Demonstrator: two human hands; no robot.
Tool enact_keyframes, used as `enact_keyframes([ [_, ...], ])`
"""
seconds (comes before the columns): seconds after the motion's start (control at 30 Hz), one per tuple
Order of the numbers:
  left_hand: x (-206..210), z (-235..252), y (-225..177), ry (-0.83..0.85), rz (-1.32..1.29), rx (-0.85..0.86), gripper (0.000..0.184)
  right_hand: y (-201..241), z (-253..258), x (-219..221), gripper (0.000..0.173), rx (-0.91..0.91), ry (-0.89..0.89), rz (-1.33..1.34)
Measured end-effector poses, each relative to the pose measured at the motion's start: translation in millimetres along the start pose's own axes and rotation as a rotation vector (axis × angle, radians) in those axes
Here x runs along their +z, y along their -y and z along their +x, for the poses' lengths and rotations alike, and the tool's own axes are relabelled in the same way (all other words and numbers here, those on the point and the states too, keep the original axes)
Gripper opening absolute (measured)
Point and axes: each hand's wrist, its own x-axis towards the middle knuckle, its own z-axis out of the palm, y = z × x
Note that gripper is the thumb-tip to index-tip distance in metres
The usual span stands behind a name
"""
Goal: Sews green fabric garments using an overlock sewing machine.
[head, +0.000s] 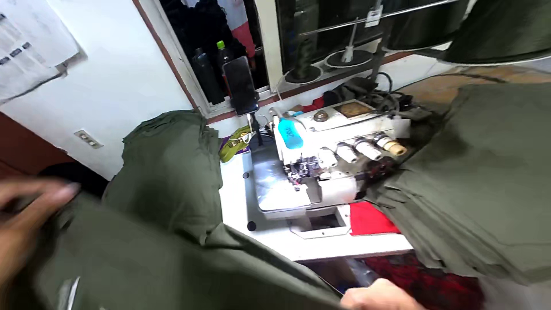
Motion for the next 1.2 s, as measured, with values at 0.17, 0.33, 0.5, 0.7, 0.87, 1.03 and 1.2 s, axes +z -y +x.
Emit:
enact_keyframes([
  [0.17,213.8,63.0,-31.5,0.156,0.241,0.315,0.041,-18.1,-31.4,-16.2,0.016,0.481,-0.413,-0.098],
  [0.33,341.0,-91.9,-45.8,0.218,-0.171,0.304,0.034,-62.1,-54.7,-11.4,0.028,0.642,-0.459,-0.146],
  [0.5,330.8,-98.1,-51.2,0.185,-0.149,0.274,0.034,-78.4,7.6,1.8,0.044,0.418,-0.645,-0.56],
  [0.7,329.4,-119.0,-62.1,0.025,-0.263,0.33,0.016,-85.5,89.6,17.0,0.034,0.223,-0.834,-0.797],
  [0.87,329.5,-116.7,-60.8,0.139,-0.11,0.366,0.031,-78.1,84.1,6.0,0.037,0.436,-0.781,-0.435],
  [1.03,320.8,-109.2,-72.9,0.208,0.142,0.362,0.042,-79.9,63.4,20.5,0.023,0.382,-0.637,-0.24],
  [1.2,323.0,-103.2,-74.0,0.212,0.194,0.317,0.042,-77.4,51.6,21.0,0.015,0.403,-0.74,-0.057],
])
